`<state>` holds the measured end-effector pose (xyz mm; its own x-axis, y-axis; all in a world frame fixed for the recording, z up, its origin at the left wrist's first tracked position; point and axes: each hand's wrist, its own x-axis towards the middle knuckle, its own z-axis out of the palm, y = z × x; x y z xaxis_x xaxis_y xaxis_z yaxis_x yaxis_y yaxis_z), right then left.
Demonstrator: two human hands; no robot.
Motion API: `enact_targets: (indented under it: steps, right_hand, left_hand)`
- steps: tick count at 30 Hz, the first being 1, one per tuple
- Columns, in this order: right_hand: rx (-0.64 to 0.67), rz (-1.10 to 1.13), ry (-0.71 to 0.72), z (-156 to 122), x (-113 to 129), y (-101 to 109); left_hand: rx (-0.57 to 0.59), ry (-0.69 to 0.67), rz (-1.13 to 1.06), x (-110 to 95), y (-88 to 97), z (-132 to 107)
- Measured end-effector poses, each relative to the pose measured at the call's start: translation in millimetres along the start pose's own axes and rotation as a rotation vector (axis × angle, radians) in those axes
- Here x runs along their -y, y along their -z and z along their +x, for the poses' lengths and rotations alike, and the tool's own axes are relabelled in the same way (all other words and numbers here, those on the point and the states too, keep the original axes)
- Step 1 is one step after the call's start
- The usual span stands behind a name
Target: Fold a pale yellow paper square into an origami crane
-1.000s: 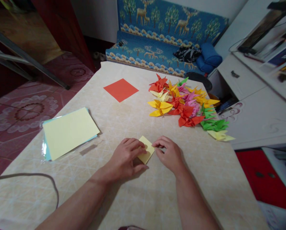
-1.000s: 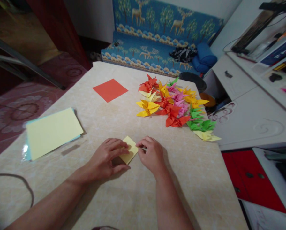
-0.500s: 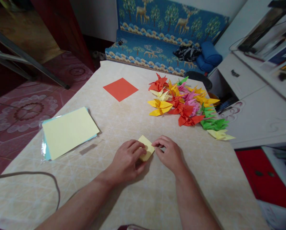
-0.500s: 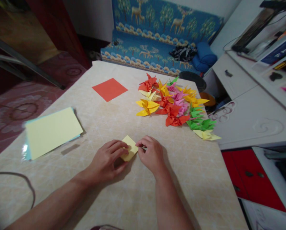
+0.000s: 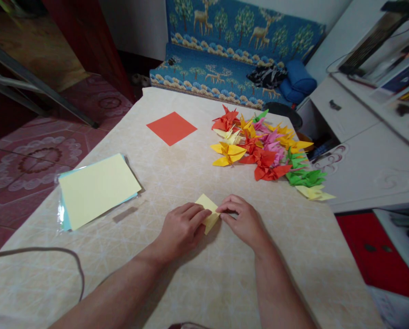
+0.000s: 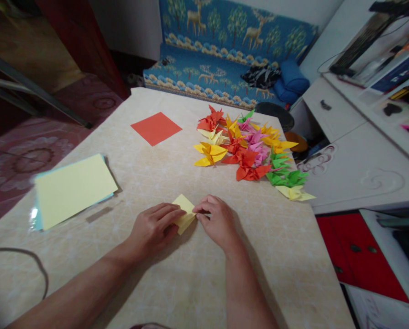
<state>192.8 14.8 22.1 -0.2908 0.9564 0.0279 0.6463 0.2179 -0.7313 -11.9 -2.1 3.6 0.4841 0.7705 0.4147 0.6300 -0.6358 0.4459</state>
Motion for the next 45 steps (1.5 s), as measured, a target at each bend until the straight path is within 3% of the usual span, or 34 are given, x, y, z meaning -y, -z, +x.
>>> enact_targets:
  steps: [6, 22, 36, 45]
  right_hand:
    - [-0.011, 0.034, -0.019, 2, 0, -1]
    - [-0.032, 0.06, -0.097, 3, 1, -2]
    - [-0.046, -0.159, -0.089, 4, 7, -6]
    - [-0.083, -0.168, -0.079, 3, 6, -10]
  left_hand:
    - [-0.009, 0.031, -0.025, 0, 0.1, -4]
    - [-0.096, 0.382, -0.139, -16, 4.7, -10]
    - [-0.068, 0.433, -0.055, -15, 7.1, -6]
    - [-0.03, 0.475, -0.035, -16, 8.9, -3]
